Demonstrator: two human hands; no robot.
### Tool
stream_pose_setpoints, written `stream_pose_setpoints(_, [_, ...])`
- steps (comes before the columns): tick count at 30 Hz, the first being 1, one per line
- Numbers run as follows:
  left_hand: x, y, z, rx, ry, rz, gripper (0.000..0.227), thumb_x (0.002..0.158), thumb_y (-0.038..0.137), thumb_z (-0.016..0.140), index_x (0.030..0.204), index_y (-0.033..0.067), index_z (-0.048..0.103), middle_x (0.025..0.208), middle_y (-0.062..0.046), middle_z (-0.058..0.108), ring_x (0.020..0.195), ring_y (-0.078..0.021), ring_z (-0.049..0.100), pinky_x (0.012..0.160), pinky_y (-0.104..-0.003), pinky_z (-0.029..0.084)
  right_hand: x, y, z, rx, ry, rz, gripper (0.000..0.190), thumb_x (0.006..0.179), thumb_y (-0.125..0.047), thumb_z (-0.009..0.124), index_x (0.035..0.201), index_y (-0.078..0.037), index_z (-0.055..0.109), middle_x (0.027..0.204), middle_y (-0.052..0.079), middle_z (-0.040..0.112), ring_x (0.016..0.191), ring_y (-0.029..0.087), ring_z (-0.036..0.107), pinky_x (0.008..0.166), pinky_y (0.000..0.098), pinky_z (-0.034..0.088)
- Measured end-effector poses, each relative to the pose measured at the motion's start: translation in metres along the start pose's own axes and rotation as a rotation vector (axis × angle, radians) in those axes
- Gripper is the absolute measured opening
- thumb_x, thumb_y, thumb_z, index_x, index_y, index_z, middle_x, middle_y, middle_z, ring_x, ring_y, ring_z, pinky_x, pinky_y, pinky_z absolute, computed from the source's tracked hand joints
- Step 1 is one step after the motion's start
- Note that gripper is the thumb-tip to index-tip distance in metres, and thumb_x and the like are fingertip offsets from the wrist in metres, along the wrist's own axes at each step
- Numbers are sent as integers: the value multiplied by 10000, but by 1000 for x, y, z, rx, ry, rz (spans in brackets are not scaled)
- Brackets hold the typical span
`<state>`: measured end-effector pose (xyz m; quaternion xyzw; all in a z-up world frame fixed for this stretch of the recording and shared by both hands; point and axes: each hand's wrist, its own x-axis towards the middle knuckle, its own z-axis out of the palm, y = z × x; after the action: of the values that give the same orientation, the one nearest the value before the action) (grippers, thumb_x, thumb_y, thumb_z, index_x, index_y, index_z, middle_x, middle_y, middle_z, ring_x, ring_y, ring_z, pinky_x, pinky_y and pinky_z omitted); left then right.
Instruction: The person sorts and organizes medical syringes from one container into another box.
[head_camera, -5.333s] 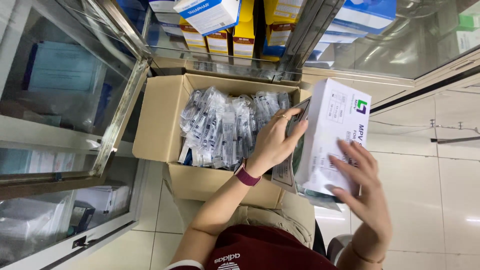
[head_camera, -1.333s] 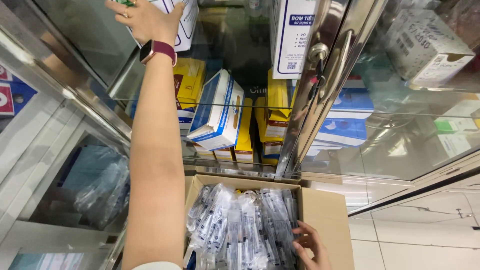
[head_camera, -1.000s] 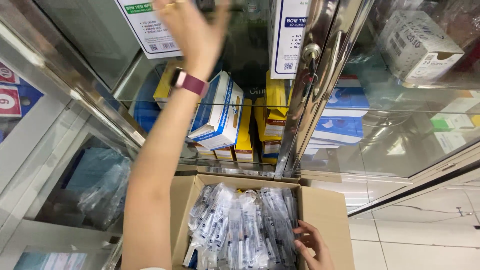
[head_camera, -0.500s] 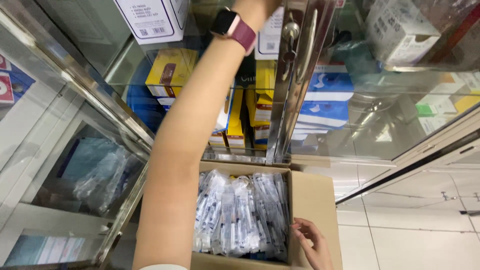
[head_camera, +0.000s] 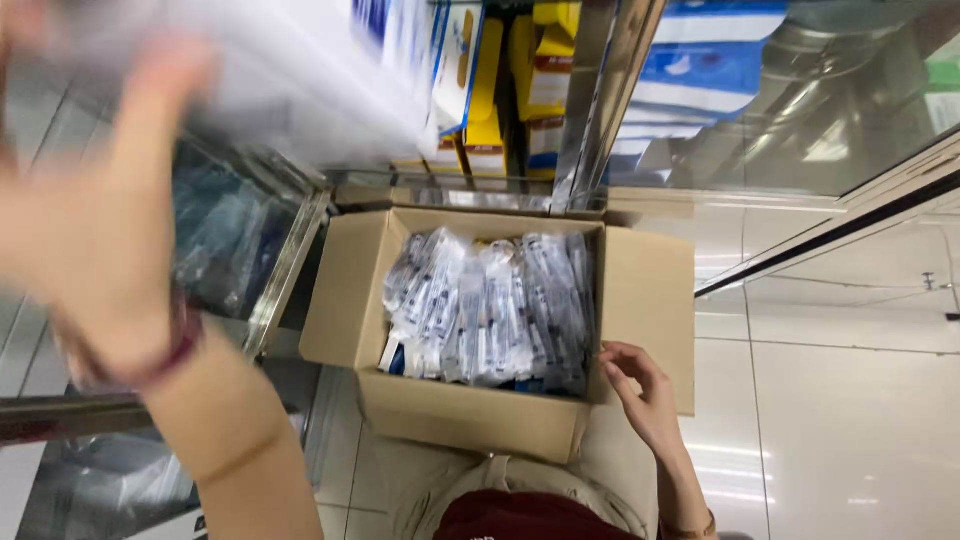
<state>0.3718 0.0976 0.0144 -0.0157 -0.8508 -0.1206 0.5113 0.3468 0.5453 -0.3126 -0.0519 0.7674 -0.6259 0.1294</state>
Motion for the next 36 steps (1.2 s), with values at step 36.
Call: stream_pose_setpoints(36, [-313, 48, 84, -376, -266, -1007, 538, 998, 141, 663, 1511, 47, 530, 829, -74, 739, 640, -85, 625, 509, -224, 388, -1, -90, 129, -208, -199, -172, 307, 899, -119, 660, 1182, -70, 552, 1412, 129, 457, 928, 238, 737, 582, 353, 623])
